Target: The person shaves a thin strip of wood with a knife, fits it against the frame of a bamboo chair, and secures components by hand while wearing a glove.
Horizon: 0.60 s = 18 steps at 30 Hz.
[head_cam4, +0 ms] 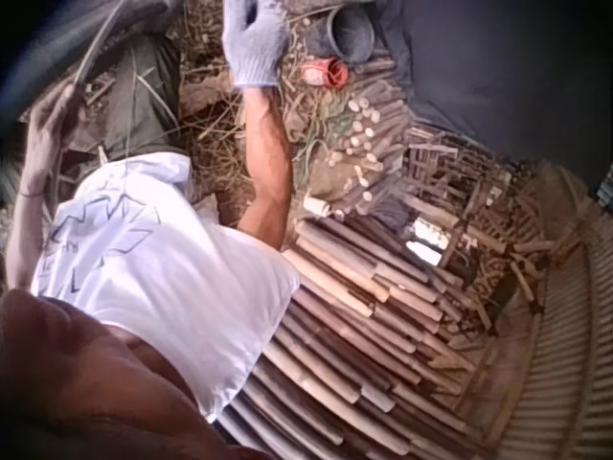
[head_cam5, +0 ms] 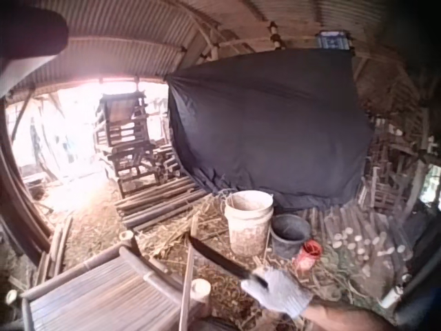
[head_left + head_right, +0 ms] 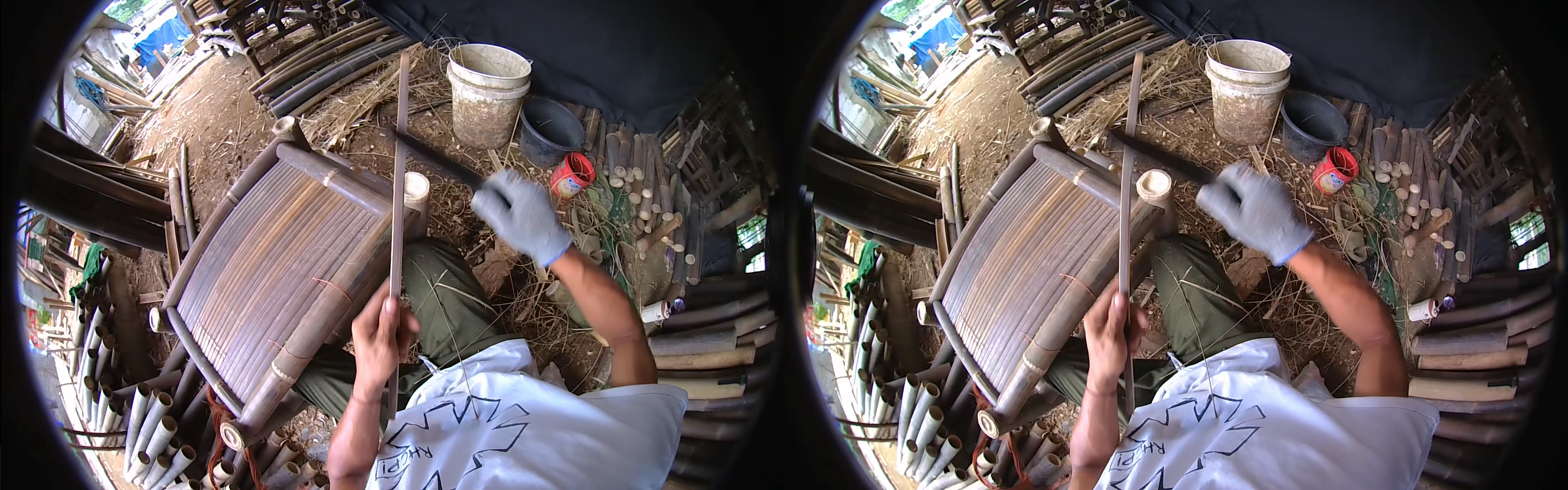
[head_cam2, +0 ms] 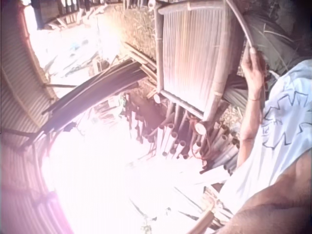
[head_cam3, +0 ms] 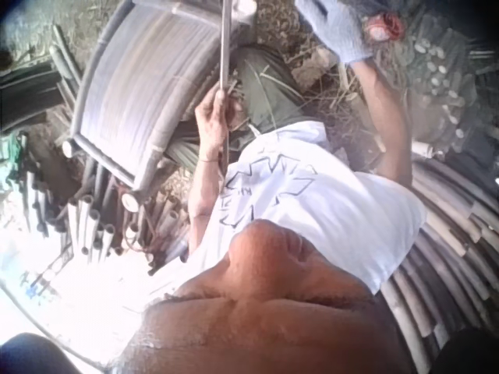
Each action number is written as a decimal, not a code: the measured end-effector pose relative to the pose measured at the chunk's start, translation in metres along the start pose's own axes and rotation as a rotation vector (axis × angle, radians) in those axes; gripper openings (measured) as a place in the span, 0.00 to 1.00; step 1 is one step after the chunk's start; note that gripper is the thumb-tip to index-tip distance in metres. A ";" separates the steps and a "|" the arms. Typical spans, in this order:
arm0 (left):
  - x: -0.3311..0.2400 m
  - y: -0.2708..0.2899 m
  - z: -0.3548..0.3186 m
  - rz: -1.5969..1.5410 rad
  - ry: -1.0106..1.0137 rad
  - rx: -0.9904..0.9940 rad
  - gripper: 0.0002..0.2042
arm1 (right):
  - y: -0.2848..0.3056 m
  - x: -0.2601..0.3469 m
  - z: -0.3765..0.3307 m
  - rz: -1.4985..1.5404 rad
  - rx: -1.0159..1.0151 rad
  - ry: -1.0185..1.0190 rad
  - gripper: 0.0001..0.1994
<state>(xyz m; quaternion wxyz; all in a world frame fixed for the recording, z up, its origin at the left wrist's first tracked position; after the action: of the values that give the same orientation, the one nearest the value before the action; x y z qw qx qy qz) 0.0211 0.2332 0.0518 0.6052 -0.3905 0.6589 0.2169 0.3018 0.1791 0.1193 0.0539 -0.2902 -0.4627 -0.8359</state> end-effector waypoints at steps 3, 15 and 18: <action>-0.024 -0.018 0.028 -0.080 -0.027 -0.001 0.22 | -0.021 0.045 -0.032 -0.014 0.133 0.202 0.24; -0.014 -0.017 -0.015 0.000 -0.007 0.051 0.23 | -0.012 -0.009 0.014 -0.073 0.025 -0.094 0.25; 0.009 0.001 -0.050 0.017 0.014 0.112 0.23 | 0.018 -0.041 0.039 -0.066 -0.146 -0.085 0.27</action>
<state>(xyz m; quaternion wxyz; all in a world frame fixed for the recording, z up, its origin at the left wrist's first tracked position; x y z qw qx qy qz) -0.0107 0.1930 0.0520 0.6197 -0.3519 0.6775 0.1821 0.3593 0.1934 0.1262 -0.0144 -0.3131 -0.4117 -0.8557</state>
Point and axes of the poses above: each hand's wrist, its own z-axis towards the middle knuckle, its own y-axis out of the back of the hand, x = y × z, the point moved 5 cm from there along z, towards the middle knuckle, and after that the axes turned 2 degrees about -x, right-handed, at the moved point
